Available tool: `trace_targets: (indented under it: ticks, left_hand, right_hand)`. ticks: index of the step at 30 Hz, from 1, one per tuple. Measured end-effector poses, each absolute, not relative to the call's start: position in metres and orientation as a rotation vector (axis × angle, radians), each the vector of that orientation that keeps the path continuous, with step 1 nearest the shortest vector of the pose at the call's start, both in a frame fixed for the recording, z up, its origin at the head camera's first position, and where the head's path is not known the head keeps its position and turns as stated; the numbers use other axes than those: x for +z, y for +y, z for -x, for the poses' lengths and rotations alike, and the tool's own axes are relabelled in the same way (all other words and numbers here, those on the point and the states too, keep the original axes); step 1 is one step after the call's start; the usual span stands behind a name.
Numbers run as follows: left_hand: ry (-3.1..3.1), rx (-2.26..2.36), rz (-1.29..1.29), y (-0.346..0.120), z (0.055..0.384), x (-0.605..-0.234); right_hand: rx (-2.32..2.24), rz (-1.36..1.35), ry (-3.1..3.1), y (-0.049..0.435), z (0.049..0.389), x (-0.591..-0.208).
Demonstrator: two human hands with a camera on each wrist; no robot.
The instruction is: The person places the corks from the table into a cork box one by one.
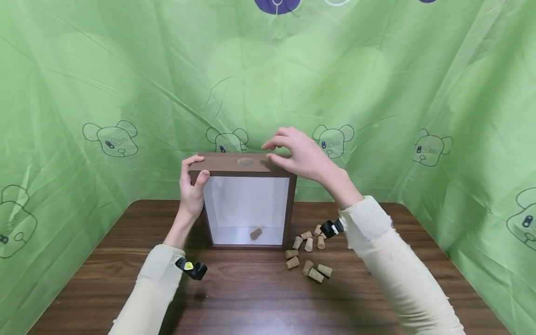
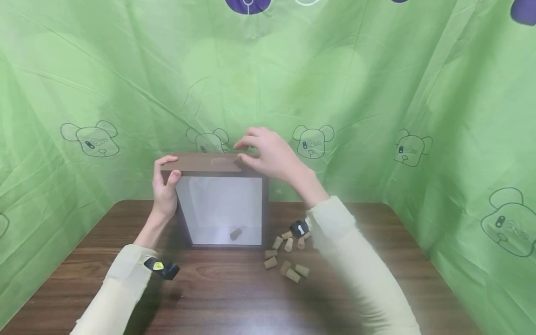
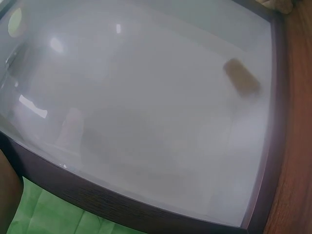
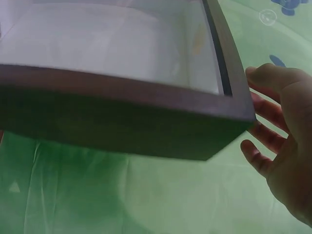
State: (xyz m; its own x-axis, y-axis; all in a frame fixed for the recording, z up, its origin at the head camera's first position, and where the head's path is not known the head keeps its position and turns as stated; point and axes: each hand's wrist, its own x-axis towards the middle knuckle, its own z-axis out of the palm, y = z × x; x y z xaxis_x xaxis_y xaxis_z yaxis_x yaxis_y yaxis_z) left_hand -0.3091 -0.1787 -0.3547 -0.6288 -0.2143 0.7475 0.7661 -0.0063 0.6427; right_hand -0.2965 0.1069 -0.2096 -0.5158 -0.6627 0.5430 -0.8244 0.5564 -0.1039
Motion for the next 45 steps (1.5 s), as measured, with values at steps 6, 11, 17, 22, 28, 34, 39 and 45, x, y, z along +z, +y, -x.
trace_targets:
  ticks: [6, 11, 17, 22, 28, 34, 39, 45]
  left_hand:
    - [-1.551, -1.715, 0.580, -0.181, 0.308, -0.354]
    - [-1.560, -1.690, 0.573, -0.182, 0.308, -0.353]
    - [-1.582, -1.702, 0.551, -0.182, 0.306, -0.353]
    - [-1.576, -1.686, 0.566, -0.181, 0.305, -0.353]
    - [-1.569, -1.713, 0.563, -0.181, 0.305, -0.353]
    - [-1.563, -1.719, 0.565, -0.182, 0.305, -0.354]
    - [-1.561, -1.713, 0.565, -0.182, 0.305, -0.354]
    - [-1.558, -1.706, 0.564, -0.182, 0.305, -0.352]
  right_hand:
    - [0.590, -1.149, -2.309, 0.131, 0.293, -0.216]
    - [0.644, -1.127, -2.251, 0.152, 0.290, -0.222]
    - [0.682, -1.097, -2.206, 0.175, 0.284, -0.233]
    - [0.702, -1.057, -2.214, 0.190, 0.282, -0.246]
    - [0.694, -0.999, -2.272, 0.205, 0.282, -0.262]
    - [0.712, -0.956, -2.321, 0.217, 0.280, -0.278]
    - [0.723, -0.922, -2.350, 0.227, 0.282, -0.294]
    - [0.729, -0.898, -2.385, 0.237, 0.284, -0.311]
